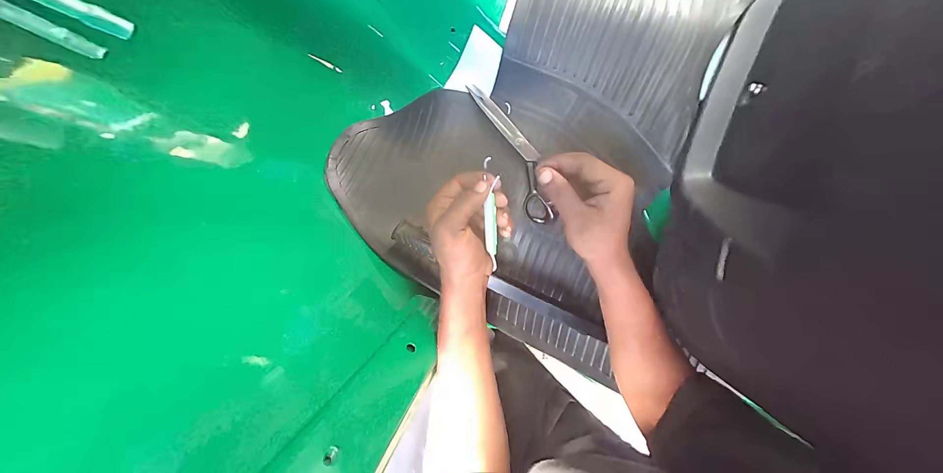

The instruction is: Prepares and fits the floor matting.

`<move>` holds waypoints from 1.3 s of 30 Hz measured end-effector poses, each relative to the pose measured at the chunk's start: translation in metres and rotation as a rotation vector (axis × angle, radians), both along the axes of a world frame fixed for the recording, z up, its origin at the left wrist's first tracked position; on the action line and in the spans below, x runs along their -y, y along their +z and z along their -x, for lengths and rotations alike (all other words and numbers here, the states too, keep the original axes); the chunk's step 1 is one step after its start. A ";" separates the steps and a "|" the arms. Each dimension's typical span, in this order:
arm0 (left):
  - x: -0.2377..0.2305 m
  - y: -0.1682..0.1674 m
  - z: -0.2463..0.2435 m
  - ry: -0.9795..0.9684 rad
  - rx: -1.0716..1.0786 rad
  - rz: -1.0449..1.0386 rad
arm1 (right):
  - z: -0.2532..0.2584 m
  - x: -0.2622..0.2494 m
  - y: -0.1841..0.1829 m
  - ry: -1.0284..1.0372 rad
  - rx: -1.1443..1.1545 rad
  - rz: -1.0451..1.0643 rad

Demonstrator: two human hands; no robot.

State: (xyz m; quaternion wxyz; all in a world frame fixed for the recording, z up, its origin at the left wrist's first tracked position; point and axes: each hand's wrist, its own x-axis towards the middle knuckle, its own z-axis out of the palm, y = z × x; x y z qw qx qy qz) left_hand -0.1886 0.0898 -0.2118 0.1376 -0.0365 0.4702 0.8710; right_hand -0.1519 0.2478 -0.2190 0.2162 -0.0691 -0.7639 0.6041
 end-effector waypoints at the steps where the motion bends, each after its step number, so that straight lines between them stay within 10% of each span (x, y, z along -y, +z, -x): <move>1: 0.000 0.000 -0.001 -0.038 -0.011 0.047 | -0.001 0.000 0.002 0.062 -0.033 0.170; 20: -0.002 -0.008 -0.002 -0.218 -0.225 0.290 | -0.001 -0.005 0.000 -0.087 0.057 0.391; 30: 0.000 0.011 -0.006 0.201 -0.148 0.189 | 0.002 0.011 -0.007 0.264 0.118 0.394; 39: 0.004 0.049 -0.023 0.579 -0.315 0.282 | 0.000 0.014 -0.008 0.169 0.076 0.247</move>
